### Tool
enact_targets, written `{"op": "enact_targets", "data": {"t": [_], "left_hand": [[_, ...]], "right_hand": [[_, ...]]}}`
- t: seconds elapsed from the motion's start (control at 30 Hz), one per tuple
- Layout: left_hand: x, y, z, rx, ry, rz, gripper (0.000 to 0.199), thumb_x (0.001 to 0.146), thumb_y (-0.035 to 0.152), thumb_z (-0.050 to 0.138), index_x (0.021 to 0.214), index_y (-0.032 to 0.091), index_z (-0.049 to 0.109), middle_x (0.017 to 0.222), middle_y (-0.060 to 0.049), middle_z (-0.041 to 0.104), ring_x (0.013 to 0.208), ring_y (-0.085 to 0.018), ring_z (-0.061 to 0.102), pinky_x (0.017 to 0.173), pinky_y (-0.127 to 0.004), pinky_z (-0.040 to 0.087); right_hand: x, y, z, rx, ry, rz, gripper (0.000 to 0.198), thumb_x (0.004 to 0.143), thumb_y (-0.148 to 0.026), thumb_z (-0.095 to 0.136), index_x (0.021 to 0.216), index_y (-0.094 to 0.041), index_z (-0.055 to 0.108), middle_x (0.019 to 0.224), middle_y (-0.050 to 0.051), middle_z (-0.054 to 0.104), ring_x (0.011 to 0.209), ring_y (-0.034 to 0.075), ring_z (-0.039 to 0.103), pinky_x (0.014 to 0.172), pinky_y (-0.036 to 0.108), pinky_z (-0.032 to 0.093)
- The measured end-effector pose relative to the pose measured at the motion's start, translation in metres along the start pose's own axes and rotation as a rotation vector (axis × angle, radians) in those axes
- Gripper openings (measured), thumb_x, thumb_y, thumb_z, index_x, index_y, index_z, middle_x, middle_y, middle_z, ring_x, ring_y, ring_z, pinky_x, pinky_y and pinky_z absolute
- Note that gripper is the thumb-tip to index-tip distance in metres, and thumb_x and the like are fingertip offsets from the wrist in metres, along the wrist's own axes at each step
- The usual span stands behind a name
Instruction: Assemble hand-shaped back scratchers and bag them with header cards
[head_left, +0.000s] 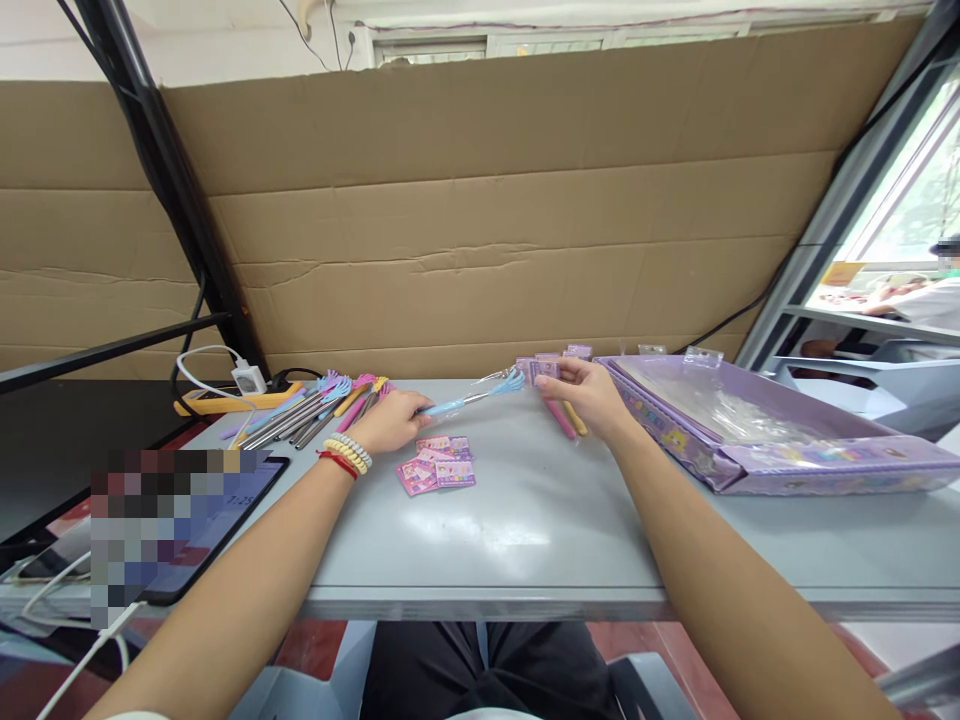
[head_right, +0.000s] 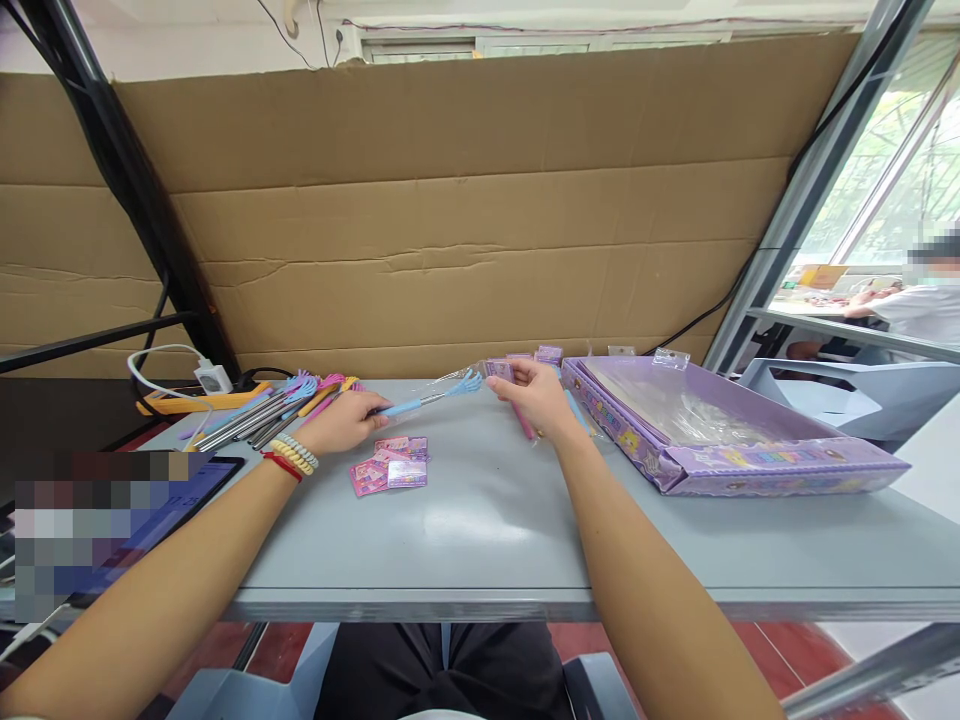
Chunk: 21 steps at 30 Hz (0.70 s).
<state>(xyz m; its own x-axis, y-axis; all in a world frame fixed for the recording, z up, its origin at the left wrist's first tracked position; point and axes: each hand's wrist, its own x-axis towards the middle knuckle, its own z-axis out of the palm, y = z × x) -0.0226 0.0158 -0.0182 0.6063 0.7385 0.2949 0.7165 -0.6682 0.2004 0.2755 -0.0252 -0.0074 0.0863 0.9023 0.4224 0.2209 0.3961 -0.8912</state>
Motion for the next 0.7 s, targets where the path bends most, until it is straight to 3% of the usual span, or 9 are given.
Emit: {"op": "enact_targets", "data": {"t": [0.13, 0.27, 0.37, 0.43, 0.5, 0.6, 0.67, 0.7], "left_hand": [[0.0, 0.0, 0.0, 0.009, 0.002, 0.006, 0.024, 0.083, 0.024, 0.046, 0.09, 0.017, 0.068, 0.086, -0.005, 0.068, 0.077, -0.018, 0.058, 0.069, -0.028, 0.041], [0.0, 0.003, -0.001, 0.013, -0.002, 0.021, 0.025, 0.083, 0.023, 0.045, 0.091, 0.018, 0.068, 0.087, -0.005, 0.068, 0.078, -0.018, 0.059, 0.071, -0.028, 0.042], [0.0, 0.008, -0.002, -0.006, 0.004, 0.047, 0.026, 0.082, 0.024, 0.044, 0.089, 0.018, 0.068, 0.085, -0.005, 0.068, 0.076, -0.018, 0.057, 0.071, -0.028, 0.042], [0.0, 0.011, -0.003, -0.03, 0.025, 0.043, 0.026, 0.082, 0.026, 0.043, 0.085, 0.017, 0.068, 0.081, -0.005, 0.067, 0.073, -0.017, 0.055, 0.069, -0.028, 0.041], [-0.001, 0.013, -0.005, -0.081, 0.056, 0.009, 0.025, 0.081, 0.028, 0.045, 0.08, 0.016, 0.067, 0.075, -0.004, 0.065, 0.068, -0.016, 0.053, 0.064, -0.027, 0.04], [-0.001, 0.017, -0.008, -0.276, 0.083, -0.076, 0.024, 0.081, 0.031, 0.047, 0.075, 0.015, 0.065, 0.061, 0.0, 0.057, 0.058, -0.013, 0.048, 0.058, -0.026, 0.039], [-0.002, 0.021, -0.01, -0.515, 0.065, -0.117, 0.024, 0.08, 0.034, 0.05, 0.075, 0.014, 0.064, 0.057, 0.001, 0.054, 0.054, -0.012, 0.048, 0.055, -0.026, 0.04], [-0.002, 0.023, -0.01, -0.642, 0.042, -0.128, 0.025, 0.079, 0.036, 0.053, 0.076, 0.013, 0.063, 0.058, 0.001, 0.054, 0.053, -0.011, 0.049, 0.054, -0.026, 0.041]], "right_hand": [[0.001, 0.002, 0.002, -0.047, 0.025, -0.064, 0.037, 0.073, -0.046, 0.065, 0.097, -0.019, 0.068, 0.088, 0.005, 0.069, 0.083, 0.02, 0.063, 0.069, 0.031, 0.052], [0.002, 0.004, 0.0, -0.327, 0.165, -0.152, 0.021, 0.075, -0.036, 0.057, 0.073, -0.017, 0.066, 0.061, 0.001, 0.061, 0.059, 0.016, 0.056, 0.057, 0.028, 0.043], [0.001, 0.005, -0.001, -0.423, 0.233, -0.177, 0.017, 0.076, -0.032, 0.054, 0.067, -0.018, 0.059, 0.053, -0.001, 0.053, 0.051, 0.013, 0.047, 0.053, 0.027, 0.038], [0.003, 0.006, 0.001, -0.401, 0.253, -0.198, 0.018, 0.078, -0.034, 0.054, 0.069, -0.019, 0.057, 0.055, -0.001, 0.054, 0.053, 0.013, 0.047, 0.055, 0.027, 0.039], [0.005, 0.007, 0.004, -0.29, 0.27, -0.227, 0.02, 0.076, -0.039, 0.059, 0.08, -0.019, 0.059, 0.071, 0.002, 0.061, 0.064, 0.015, 0.054, 0.062, 0.028, 0.044], [0.007, 0.009, 0.009, -0.106, 0.341, -0.21, 0.045, 0.07, -0.045, 0.067, 0.106, -0.02, 0.055, 0.099, 0.007, 0.063, 0.084, 0.017, 0.059, 0.071, 0.028, 0.048], [0.005, 0.009, 0.013, -0.089, 0.311, -0.14, 0.049, 0.07, -0.048, 0.067, 0.107, -0.019, 0.055, 0.098, 0.008, 0.063, 0.082, 0.017, 0.059, 0.069, 0.028, 0.048], [0.003, 0.008, 0.016, -0.099, 0.225, -0.101, 0.047, 0.07, -0.049, 0.066, 0.104, -0.018, 0.057, 0.091, 0.007, 0.064, 0.077, 0.016, 0.059, 0.065, 0.027, 0.047]]}}
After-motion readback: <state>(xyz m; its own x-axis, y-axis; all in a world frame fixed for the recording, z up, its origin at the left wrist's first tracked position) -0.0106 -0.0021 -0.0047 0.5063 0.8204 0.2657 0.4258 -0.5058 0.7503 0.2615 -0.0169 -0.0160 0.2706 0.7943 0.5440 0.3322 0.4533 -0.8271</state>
